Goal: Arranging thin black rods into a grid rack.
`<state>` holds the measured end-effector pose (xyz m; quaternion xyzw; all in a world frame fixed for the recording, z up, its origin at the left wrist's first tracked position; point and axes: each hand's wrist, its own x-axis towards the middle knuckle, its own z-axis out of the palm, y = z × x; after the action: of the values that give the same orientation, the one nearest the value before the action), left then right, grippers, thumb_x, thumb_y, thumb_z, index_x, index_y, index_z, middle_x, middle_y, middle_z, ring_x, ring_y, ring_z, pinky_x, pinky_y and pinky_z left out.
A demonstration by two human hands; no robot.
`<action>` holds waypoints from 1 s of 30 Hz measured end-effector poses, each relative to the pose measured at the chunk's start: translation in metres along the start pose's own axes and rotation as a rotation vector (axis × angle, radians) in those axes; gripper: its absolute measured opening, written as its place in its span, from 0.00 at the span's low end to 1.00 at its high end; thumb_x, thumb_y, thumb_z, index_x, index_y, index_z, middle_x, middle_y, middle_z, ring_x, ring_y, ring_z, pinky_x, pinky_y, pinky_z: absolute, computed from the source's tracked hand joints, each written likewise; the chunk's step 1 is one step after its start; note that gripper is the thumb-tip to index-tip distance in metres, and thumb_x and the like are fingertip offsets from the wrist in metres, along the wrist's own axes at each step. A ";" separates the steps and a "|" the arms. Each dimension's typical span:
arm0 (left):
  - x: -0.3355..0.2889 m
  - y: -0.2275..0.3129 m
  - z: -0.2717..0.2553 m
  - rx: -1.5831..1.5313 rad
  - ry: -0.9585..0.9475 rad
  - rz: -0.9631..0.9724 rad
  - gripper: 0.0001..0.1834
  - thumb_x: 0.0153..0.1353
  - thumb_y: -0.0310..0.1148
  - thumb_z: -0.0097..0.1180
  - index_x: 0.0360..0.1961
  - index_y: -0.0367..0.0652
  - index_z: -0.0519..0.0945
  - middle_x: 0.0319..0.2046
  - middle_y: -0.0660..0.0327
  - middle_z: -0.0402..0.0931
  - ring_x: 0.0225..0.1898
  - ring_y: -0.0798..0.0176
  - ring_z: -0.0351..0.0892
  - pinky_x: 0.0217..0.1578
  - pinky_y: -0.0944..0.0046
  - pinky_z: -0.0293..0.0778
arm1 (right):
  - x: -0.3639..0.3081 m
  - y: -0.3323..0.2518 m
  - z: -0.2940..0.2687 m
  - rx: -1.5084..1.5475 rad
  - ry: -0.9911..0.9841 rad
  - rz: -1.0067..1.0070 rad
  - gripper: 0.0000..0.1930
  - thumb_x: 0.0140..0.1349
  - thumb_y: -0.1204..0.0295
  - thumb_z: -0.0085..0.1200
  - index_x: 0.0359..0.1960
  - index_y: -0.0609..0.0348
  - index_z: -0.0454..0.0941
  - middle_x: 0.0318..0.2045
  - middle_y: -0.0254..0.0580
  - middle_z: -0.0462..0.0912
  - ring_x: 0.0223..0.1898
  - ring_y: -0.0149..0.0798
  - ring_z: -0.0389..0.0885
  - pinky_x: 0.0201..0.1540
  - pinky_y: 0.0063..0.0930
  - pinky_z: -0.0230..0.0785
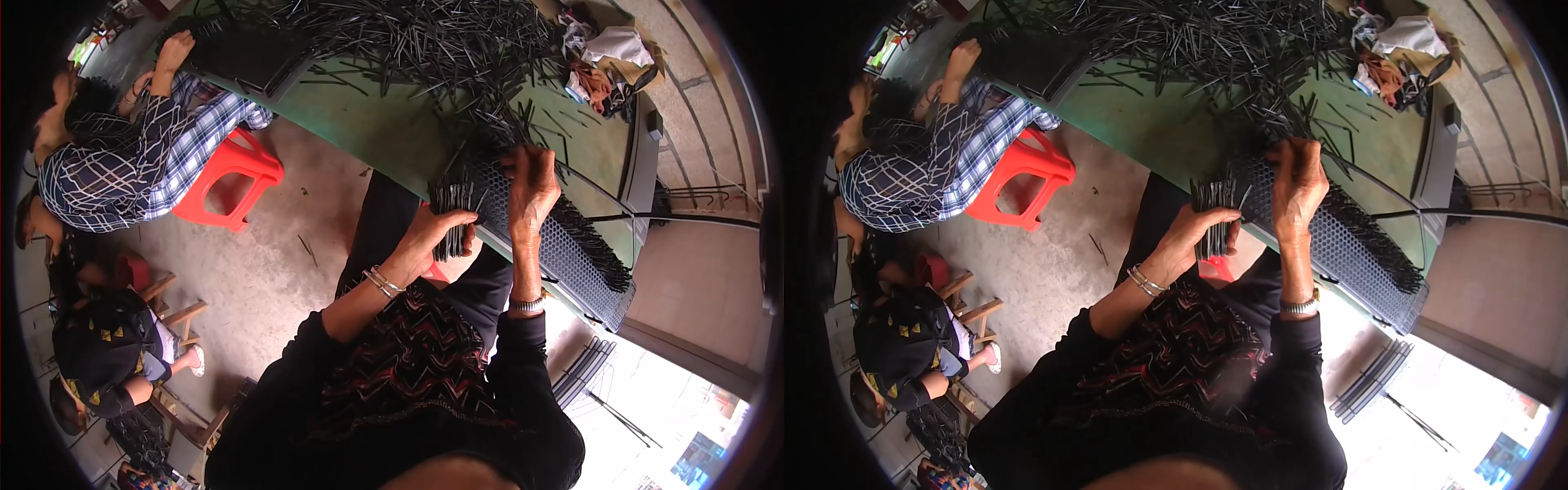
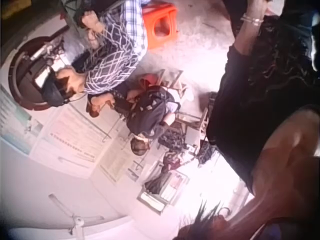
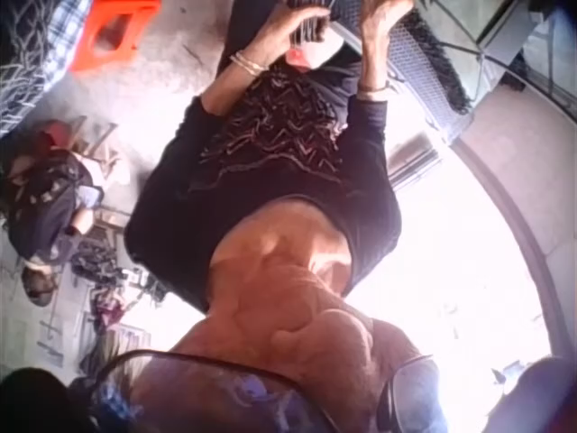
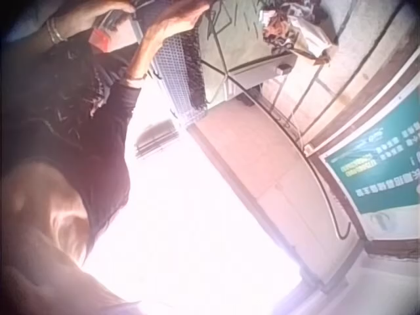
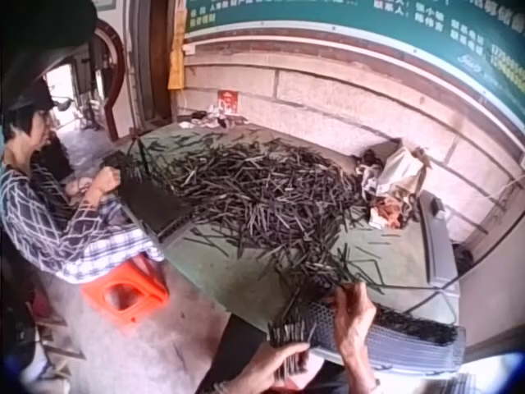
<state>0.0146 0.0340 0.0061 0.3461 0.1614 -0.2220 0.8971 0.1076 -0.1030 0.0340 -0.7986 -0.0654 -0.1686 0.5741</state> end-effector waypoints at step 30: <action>-0.009 0.002 0.014 -0.072 0.110 -0.016 0.10 0.59 0.32 0.61 0.37 0.35 0.79 0.28 0.55 0.81 0.28 0.60 0.83 0.28 0.62 0.80 | -0.007 -0.031 -0.025 -0.127 -0.023 0.066 0.05 0.65 0.75 0.53 0.37 0.64 0.74 0.24 0.37 0.80 0.25 0.25 0.76 0.31 0.21 0.70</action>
<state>0.0097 0.0282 0.0209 0.3239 0.2209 -0.2038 0.8971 0.0874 -0.1161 0.0665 -0.8370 -0.0347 -0.1443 0.5267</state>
